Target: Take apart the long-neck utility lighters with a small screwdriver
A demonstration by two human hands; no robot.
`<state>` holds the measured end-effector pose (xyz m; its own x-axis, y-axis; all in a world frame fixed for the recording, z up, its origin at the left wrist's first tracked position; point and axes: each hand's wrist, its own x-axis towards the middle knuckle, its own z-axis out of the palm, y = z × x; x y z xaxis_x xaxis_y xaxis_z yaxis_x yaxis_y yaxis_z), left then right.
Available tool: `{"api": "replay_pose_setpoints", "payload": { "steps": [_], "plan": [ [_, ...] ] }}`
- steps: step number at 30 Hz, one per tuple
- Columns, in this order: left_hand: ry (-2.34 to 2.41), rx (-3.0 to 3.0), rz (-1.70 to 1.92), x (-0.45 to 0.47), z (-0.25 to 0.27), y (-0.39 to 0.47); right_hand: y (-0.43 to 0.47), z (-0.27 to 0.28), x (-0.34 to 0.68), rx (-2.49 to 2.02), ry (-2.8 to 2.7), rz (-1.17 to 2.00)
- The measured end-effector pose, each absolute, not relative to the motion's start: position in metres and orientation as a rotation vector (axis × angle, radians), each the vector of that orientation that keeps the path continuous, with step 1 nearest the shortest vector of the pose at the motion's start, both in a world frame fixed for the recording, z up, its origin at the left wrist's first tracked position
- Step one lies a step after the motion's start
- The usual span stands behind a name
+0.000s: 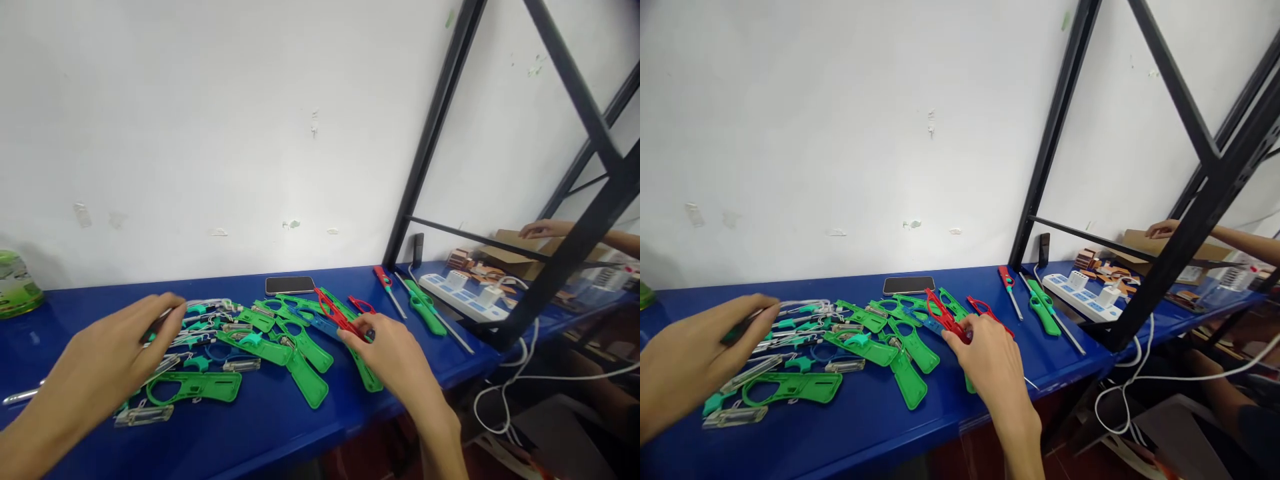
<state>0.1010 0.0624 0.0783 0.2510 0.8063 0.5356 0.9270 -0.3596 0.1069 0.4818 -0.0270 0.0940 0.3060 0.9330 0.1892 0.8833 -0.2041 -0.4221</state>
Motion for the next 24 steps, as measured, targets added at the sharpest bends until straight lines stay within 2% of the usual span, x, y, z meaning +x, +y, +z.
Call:
{"api": "replay_pose_setpoints", "payload": {
  "steps": [4,18,24],
  "plan": [
    [-1.557,-2.369,-0.597,0.103,0.094,0.095,-0.026,0.091,0.481,-2.153,-1.597,0.157],
    [-1.654,-2.547,-0.324,0.066,0.037,0.142,0.037,0.089,0.389,-2.063,-1.908,0.217],
    [-1.683,-2.582,-0.305,0.058,0.039,0.142,0.018,0.083,0.440,-2.095,-1.715,0.119]
  ]
}}
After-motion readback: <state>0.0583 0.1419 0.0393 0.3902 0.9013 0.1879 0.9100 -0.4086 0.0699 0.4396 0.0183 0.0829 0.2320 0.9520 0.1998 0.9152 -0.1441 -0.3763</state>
